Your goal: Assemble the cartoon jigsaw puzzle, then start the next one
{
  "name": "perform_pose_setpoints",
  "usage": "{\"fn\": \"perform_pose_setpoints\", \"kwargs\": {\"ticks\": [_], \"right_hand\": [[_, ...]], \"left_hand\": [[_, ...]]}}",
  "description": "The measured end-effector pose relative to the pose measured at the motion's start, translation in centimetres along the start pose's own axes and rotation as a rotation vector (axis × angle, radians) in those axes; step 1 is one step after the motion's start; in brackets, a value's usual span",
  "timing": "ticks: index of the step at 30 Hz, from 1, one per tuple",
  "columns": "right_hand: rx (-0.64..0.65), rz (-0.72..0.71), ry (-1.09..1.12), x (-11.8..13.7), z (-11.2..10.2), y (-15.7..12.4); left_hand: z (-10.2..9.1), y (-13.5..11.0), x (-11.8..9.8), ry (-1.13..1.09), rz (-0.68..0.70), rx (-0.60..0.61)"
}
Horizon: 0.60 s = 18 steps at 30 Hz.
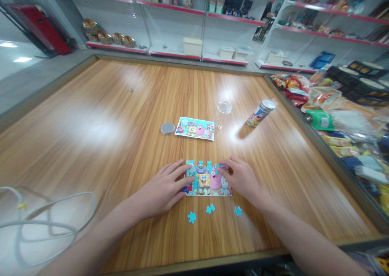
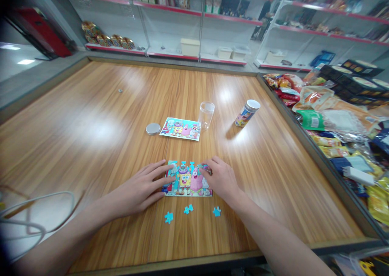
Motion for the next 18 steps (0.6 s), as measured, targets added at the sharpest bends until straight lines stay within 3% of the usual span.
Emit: {"fn": "perform_pose_setpoints", "kwargs": {"ticks": [18], "right_hand": [[-0.004, -0.061, -0.012, 0.8, 0.92, 0.53]], "left_hand": [[-0.21, 0.01, -0.04, -0.017, -0.002, -0.023]]}}
Point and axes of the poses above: each hand's wrist, its own y-axis towards the middle knuckle, its own z-axis out of the palm, x = y × z, the point moved 9 cm from there along y, towards the middle knuckle, and after that the axes turned 9 degrees about -x, right-handed, at the moved point
